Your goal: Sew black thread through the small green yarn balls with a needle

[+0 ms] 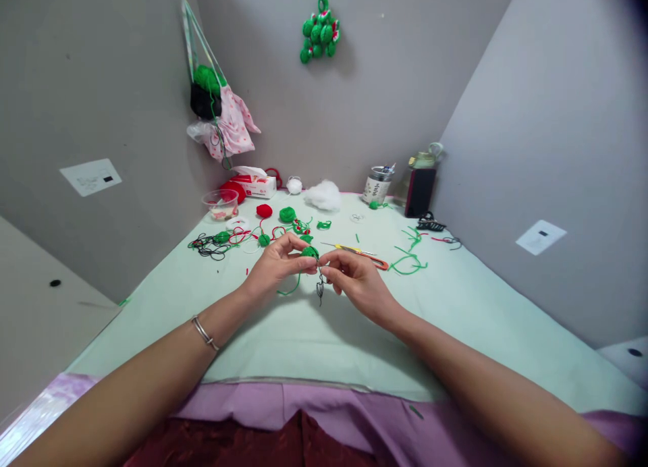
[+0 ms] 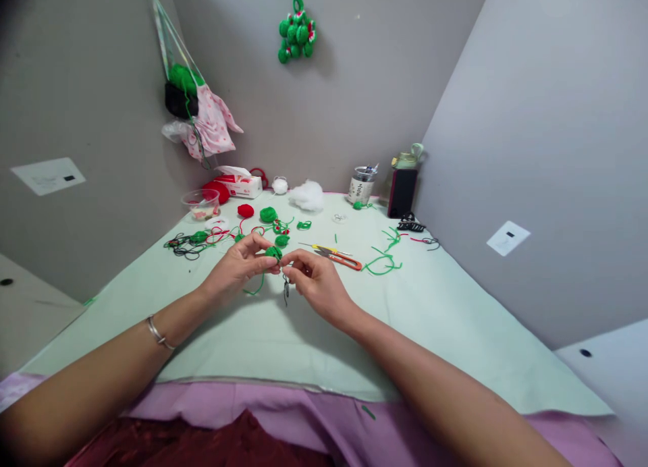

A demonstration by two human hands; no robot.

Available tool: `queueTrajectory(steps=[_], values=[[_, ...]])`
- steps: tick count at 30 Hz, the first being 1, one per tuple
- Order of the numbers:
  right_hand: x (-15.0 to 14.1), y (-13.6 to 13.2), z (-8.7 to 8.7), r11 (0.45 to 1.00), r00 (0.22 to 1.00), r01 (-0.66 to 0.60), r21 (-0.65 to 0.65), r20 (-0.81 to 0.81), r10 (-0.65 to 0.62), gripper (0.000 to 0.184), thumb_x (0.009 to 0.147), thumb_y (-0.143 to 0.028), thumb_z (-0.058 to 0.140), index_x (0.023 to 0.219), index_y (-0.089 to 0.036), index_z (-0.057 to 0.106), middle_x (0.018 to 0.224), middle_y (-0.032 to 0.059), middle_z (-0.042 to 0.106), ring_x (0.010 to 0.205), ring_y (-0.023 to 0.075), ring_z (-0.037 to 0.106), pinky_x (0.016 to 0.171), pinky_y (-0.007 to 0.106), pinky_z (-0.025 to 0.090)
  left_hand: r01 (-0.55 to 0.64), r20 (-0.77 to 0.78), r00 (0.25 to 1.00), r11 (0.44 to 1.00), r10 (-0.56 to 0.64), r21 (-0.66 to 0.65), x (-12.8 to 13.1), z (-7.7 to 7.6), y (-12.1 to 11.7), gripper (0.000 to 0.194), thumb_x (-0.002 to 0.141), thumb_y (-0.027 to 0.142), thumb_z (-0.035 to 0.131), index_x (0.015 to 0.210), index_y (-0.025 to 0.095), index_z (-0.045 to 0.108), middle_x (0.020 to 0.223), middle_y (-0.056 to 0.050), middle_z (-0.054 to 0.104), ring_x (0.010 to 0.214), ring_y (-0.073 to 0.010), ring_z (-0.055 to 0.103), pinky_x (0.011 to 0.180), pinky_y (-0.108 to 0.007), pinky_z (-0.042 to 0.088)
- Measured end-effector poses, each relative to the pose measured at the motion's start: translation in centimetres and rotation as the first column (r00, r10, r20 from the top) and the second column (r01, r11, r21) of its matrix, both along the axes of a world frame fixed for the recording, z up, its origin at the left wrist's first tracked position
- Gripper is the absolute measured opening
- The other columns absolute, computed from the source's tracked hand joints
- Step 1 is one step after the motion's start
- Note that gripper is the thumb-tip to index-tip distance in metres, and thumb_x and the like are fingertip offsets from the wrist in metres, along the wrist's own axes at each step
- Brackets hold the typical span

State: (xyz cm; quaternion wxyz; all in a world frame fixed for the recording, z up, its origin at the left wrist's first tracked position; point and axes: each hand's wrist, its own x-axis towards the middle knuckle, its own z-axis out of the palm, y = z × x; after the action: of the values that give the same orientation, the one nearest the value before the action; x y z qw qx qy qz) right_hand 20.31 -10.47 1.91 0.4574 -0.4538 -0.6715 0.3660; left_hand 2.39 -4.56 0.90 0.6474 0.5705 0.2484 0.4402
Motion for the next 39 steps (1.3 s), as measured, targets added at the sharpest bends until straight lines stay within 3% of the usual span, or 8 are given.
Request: queueTrajectory(steps=[4,11,15,22,29,36,39], values=[[-0.21,0.08,-0.14,0.999,0.999,0.025,-0.026,-0.023,-0.026,0.013,0.086,-0.029,0.06,0.085,-0.017,0.062,0.064,-0.0032,0.053,0.054,0.0098,0.046,0.052,0.024,0.037,0.037,0.044,0.998,0.996,-0.034,-0.077,0.15,-0.07,-0.01,0.033,0.068,0.026,0.082,0.084,0.018,0.055,0.082,0.004,0.061,0.07,-0.0108,0.065,0.076,-0.031,0.055],[-0.21,0.46,-0.22,0.997,0.998,0.011,-0.082,-0.065,-0.017,0.014,0.084,-0.029,0.061,0.079,-0.017,0.057,0.061,-0.0042,0.052,0.051,0.0093,0.049,0.052,0.023,0.039,-0.061,-0.02,0.998,0.995,0.063,0.08,0.24,-0.04,-0.23,0.034,0.068,0.024,0.083,0.084,0.018,0.053,0.077,0.005,0.062,0.068,-0.0121,0.066,0.073,-0.029,0.05],[-0.16,0.47,-0.31,0.995,0.998,-0.018,-0.102,-0.069,0.011,0.015,0.084,-0.03,0.061,0.079,-0.017,0.057,0.062,-0.0037,0.053,0.051,0.009,0.049,0.053,0.023,0.04,-0.061,-0.043,0.997,0.993,0.066,0.1,0.22,-0.14,-0.13,0.034,0.068,0.025,0.083,0.083,0.018,0.053,0.077,0.005,0.062,0.068,-0.012,0.065,0.071,-0.028,0.049],[-0.09,0.08,-0.16,0.999,1.0,-0.019,-0.044,-0.015,0.019,0.012,0.086,-0.03,0.06,0.085,-0.018,0.062,0.064,-0.0025,0.054,0.055,0.0099,0.048,0.054,0.023,0.04,0.032,-0.005,0.999,0.999,-0.032,-0.005,0.04,-0.27,0.05,0.029,0.073,0.026,0.079,0.085,0.017,0.054,0.081,0.003,0.062,0.069,-0.0119,0.065,0.075,-0.031,0.051],[0.25,0.18,-0.33,1.0,0.999,0.009,-0.016,0.053,-0.008,0.019,0.086,-0.028,0.059,0.098,-0.017,0.068,0.061,-0.0031,0.054,0.053,0.0101,0.049,0.053,0.023,0.04,0.007,-0.005,1.0,1.0,-0.007,-0.023,-0.06,0.01,0.08,0.032,0.07,0.027,0.081,0.083,0.017,0.054,0.079,0.004,0.061,0.067,-0.0117,0.065,0.073,-0.029,0.051],[0.02,0.23,-0.55,1.0,0.999,0.029,0.007,0.029,-0.029,0.015,0.085,-0.029,0.06,0.093,-0.017,0.067,0.06,-0.0036,0.053,0.052,0.0101,0.048,0.052,0.024,0.039,0.038,0.002,0.999,0.997,-0.038,-0.066,-0.04,-0.14,0.21,0.031,0.07,0.028,0.082,0.083,0.017,0.055,0.079,0.004,0.062,0.066,-0.0112,0.065,0.075,-0.03,0.052],[-0.21,0.22,-0.5,0.999,0.999,0.033,0.0,-0.008,-0.033,0.014,0.086,-0.03,0.061,0.083,-0.017,0.062,0.061,-0.0027,0.054,0.052,0.0097,0.048,0.051,0.023,0.038,0.029,-0.019,0.999,0.999,-0.029,-0.014,0.1,-0.4,0.08,0.031,0.07,0.028,0.081,0.084,0.018,0.056,0.08,0.003,0.062,0.067,-0.0121,0.066,0.074,-0.031,0.051]])
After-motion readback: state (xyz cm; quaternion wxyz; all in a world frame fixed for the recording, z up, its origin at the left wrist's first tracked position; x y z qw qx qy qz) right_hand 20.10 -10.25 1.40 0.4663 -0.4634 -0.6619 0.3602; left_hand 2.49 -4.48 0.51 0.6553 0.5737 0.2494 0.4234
